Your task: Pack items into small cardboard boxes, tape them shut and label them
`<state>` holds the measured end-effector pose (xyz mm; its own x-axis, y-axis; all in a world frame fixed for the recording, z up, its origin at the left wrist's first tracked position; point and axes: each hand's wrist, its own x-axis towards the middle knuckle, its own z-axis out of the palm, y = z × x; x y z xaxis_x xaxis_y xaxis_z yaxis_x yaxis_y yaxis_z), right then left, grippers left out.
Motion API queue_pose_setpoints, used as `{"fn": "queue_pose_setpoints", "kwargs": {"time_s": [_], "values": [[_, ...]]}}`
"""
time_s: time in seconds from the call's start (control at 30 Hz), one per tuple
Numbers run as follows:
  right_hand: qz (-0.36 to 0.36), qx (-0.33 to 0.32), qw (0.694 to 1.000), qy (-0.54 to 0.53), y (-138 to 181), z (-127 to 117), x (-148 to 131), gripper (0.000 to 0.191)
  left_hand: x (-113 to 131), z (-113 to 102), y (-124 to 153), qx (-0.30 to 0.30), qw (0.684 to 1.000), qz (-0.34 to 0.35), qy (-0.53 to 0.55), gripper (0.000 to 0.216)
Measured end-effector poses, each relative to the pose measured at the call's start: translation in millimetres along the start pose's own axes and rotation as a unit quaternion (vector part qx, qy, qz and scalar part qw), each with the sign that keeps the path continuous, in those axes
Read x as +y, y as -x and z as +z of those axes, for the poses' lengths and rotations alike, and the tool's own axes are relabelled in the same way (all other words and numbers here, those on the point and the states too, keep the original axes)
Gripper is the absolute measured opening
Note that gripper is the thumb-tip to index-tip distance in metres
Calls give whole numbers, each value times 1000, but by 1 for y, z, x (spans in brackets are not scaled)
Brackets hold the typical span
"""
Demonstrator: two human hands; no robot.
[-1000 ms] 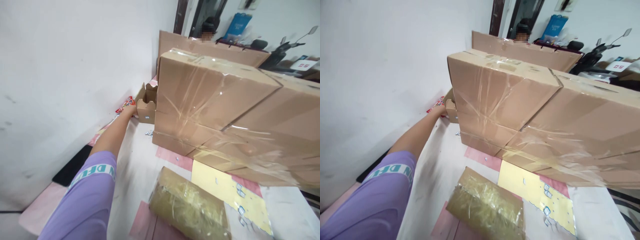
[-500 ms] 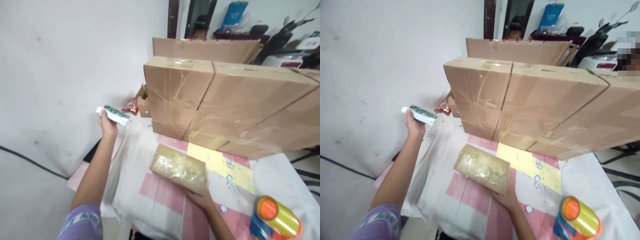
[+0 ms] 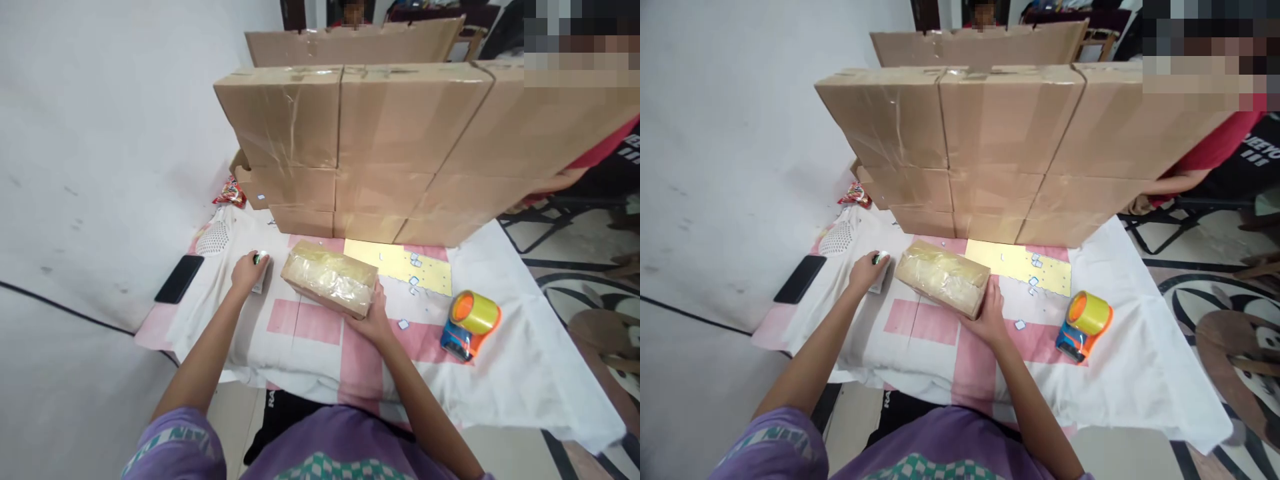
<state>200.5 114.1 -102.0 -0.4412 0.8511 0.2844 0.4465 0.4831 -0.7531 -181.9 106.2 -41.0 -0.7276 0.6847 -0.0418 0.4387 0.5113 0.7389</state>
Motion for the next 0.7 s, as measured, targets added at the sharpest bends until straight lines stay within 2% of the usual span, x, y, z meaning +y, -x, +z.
{"fn": "queue_pose_setpoints", "kwargs": {"time_s": [0.1,0.17,0.23,0.3,0.37,0.43,0.53,0.63,0.7], "values": [[7,58,997,43,9,-1,-8,126,31,0,22,-5,997,62,-45,42],[-15,89,993,82,13,1,-14,123,55,-3,51,-36,983,177,-40,44],[-35,145,980,134,16,2,-22,118,78,-6,87,-97,941,322,-40,50],[-37,193,963,181,17,0,-35,112,97,-7,123,-153,896,410,-78,66],[-18,214,954,209,14,-6,-50,106,111,-8,150,-203,876,426,-103,85],[1,209,954,214,10,-14,-64,101,119,-7,167,-230,878,408,-96,88],[6,192,960,203,5,-24,-77,96,123,-8,179,-186,891,406,-86,69],[3,183,964,194,3,-26,-83,94,127,-10,190,-74,894,426,-117,56],[10,180,965,192,4,-22,-85,93,134,-12,196,-9,896,414,-160,51]]}}
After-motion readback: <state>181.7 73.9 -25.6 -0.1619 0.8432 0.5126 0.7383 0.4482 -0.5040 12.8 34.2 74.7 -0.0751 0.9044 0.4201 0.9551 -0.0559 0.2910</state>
